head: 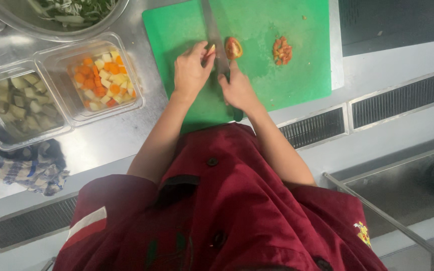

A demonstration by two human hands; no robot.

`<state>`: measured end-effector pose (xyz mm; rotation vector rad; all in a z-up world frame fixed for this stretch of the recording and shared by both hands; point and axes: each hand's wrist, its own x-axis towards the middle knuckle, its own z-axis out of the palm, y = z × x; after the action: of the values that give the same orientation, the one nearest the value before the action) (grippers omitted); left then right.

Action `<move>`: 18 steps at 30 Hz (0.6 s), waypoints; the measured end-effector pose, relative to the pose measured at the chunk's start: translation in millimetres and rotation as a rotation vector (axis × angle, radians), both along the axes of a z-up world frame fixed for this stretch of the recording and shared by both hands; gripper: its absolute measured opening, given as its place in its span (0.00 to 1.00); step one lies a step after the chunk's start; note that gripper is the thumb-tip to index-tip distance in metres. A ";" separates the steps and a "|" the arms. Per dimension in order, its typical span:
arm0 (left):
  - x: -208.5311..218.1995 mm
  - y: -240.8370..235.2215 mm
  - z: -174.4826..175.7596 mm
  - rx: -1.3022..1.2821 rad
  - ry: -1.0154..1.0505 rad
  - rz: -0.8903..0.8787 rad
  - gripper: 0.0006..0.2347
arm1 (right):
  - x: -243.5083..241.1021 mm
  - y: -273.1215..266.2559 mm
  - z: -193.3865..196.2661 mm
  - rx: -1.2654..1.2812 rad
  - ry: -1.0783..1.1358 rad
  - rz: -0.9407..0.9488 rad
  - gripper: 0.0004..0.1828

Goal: The person dices a tomato on a green cutting board using a knife, then gathers the pieces and puts them into a small metal container.

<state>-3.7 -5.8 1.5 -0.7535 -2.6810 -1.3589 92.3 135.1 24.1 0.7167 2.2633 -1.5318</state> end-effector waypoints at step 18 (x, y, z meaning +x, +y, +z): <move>-2.0 15.8 16.3 -0.223 -0.016 0.082 0.10 | 14.5 -8.9 37.9 0.066 -0.032 0.007 0.18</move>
<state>-5.7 10.0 17.8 -0.6420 -2.8734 -1.0647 106.9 126.2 62.0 0.7451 2.3001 -1.4378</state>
